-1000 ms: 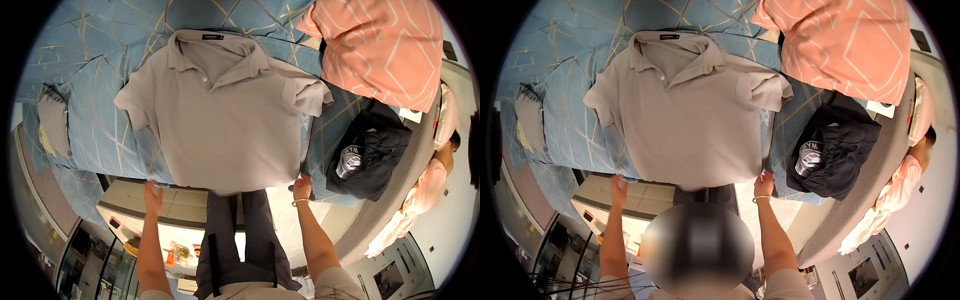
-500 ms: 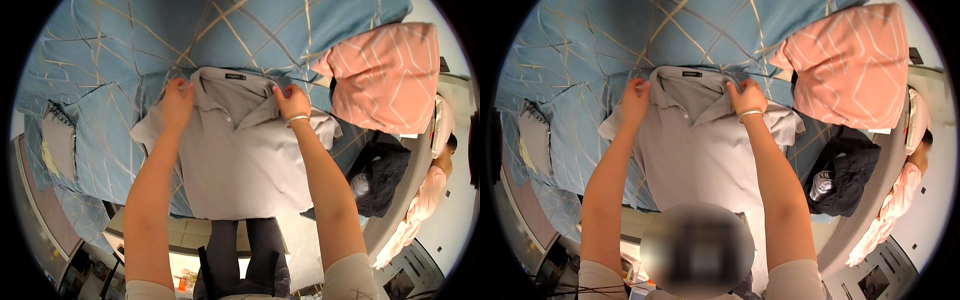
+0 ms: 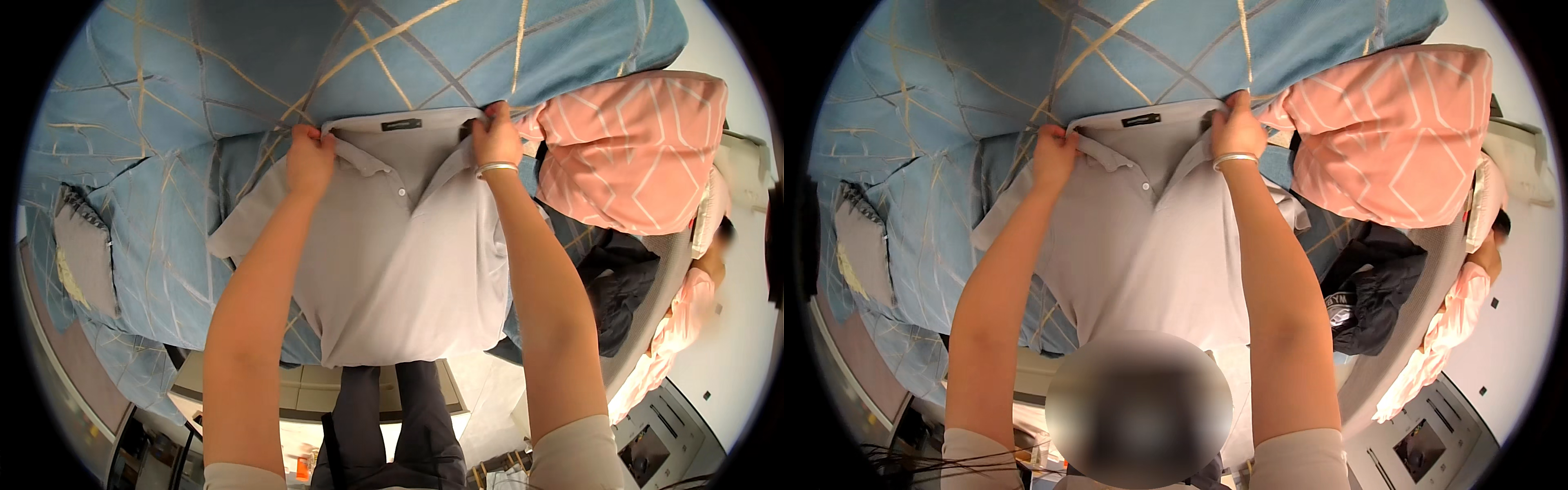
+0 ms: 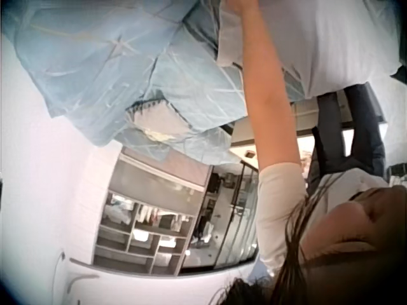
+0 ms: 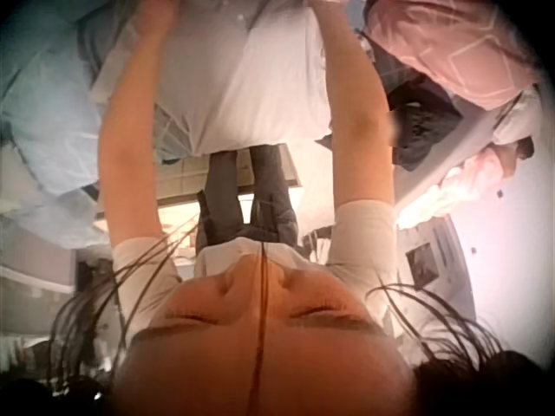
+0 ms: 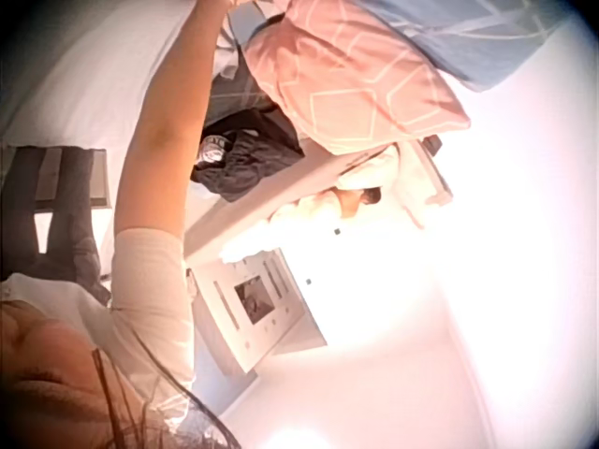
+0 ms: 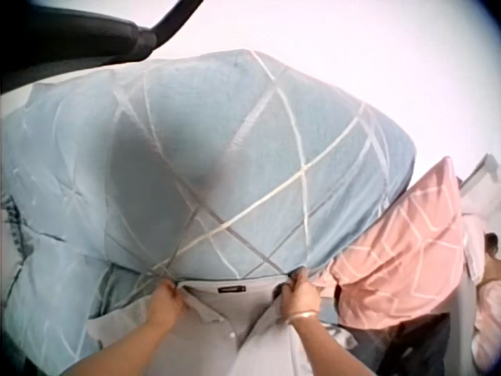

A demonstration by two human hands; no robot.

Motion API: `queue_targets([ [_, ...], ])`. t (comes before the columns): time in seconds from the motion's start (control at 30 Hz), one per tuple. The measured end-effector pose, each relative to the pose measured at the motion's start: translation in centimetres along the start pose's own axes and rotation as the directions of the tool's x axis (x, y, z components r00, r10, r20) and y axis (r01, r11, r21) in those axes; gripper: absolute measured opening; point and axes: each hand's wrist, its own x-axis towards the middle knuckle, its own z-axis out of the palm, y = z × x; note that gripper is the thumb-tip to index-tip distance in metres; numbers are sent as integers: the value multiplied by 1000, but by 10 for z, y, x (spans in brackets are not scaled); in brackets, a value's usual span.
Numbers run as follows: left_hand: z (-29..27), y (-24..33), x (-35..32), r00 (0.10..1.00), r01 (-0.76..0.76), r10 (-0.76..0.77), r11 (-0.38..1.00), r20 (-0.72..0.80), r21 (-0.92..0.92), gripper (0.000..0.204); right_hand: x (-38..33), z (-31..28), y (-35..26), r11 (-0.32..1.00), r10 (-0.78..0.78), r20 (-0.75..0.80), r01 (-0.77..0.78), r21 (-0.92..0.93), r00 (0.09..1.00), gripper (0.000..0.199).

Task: The person folds a polo shirt on a sofa and then tucks a bedsheet or cover into the edges of the sofa cushions.

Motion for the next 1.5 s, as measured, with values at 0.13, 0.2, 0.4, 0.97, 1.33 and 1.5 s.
queue_targets([
  [0.13, 1, -37, 3, 950, -276, 285, 958, -126, 79, 37, -22, -10, 26, 902, -214, -11, 202, 382, 977, 49],
  [0.2, -1, -36, -12, 884, -380, 416, 906, -215, 189, 37, -50, -39, 53, 851, -107, -134, 160, 501, 985, 46],
  [0.4, 35, 55, -66, 847, -531, 529, 847, 55, 17, 20, -141, -61, 204, 798, 371, -197, -203, 567, 907, 23],
  [0.97, 196, 117, -96, 599, -800, 399, 258, 694, 542, 17, -114, -75, 196, 901, 191, -334, -30, 433, 923, 14],
  [1.33, 214, 148, -92, 558, -823, 425, 179, 713, 538, 18, -157, -103, 207, 303, 211, 38, -102, 948, 977, 10],
  [1.5, 219, 177, -86, 558, -828, 627, 381, 543, 411, 15, -166, -104, 210, -290, -18, 510, -492, 821, 860, 16],
])
